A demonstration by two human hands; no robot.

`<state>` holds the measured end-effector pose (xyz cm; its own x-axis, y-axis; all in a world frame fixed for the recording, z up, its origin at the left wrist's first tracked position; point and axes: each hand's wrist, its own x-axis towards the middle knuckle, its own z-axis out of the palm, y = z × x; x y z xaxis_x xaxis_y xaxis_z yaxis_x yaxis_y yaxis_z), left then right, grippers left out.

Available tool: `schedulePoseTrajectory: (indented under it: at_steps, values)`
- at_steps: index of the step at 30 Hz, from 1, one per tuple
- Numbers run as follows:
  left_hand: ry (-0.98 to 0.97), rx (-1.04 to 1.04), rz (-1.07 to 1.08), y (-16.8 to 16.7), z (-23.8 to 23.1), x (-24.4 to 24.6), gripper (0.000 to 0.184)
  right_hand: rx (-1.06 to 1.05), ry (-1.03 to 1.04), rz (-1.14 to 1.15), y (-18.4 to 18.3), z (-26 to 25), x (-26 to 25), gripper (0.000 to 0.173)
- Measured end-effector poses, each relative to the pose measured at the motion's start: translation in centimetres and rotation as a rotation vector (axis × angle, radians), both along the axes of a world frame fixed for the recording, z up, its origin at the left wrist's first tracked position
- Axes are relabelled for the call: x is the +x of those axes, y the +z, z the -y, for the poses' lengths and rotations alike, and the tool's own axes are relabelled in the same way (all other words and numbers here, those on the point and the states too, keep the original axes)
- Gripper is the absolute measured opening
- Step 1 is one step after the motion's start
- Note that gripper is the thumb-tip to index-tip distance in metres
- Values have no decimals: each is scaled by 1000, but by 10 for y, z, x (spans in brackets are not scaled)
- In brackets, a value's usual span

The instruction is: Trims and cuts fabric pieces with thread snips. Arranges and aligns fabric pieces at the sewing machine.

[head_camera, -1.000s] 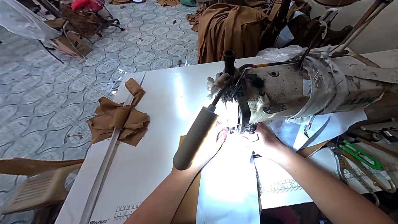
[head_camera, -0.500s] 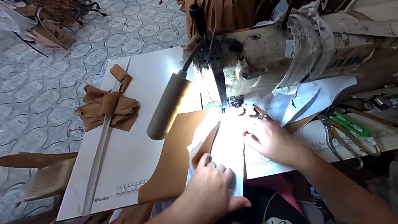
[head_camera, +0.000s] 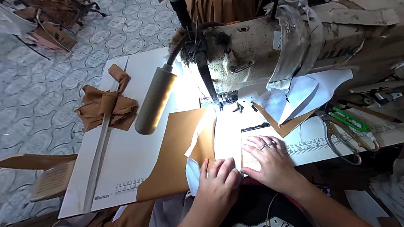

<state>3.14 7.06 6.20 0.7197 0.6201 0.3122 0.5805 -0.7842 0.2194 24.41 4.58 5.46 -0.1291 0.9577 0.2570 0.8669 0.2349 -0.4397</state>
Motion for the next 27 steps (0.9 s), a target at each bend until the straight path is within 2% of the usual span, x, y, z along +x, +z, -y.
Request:
schedulePoseTrajectory:
  at_steps: [1,2,6,8,10,11,12,14,19,24,27]
  values:
    - [8,22,29,-3,-1,-1,18,4,-3,6,0,0,0,58]
    - [9,5,72,-3,-3,-3,13,6,-6,10,-1,0,0,58]
    - [-34,-240,247,12,-12,-15,17,20,-6,9,-2,0,0,59]
    - [-37,-212,168,18,-9,-12,33,23,-8,2,-2,-1,0,60]
    - [-34,-84,13,11,0,-4,52,12,-5,5,-1,-1,-1,60]
    - [-23,-4,-30,2,3,-2,46,9,-3,12,-1,-1,-1,61]
    - [-6,55,-37,-4,3,-2,30,9,-2,19,-2,-1,-1,61]
    - [-9,32,25,-3,-1,-6,14,16,-4,27,-3,-1,-1,62]
    - [-69,-269,187,18,-16,-21,19,26,-8,-4,-3,-1,-2,62]
    - [-53,-316,212,19,-19,-21,24,29,-10,-29,-4,-1,0,56]
    - [-70,-376,287,20,-21,-20,24,47,-21,-26,-5,0,0,62]
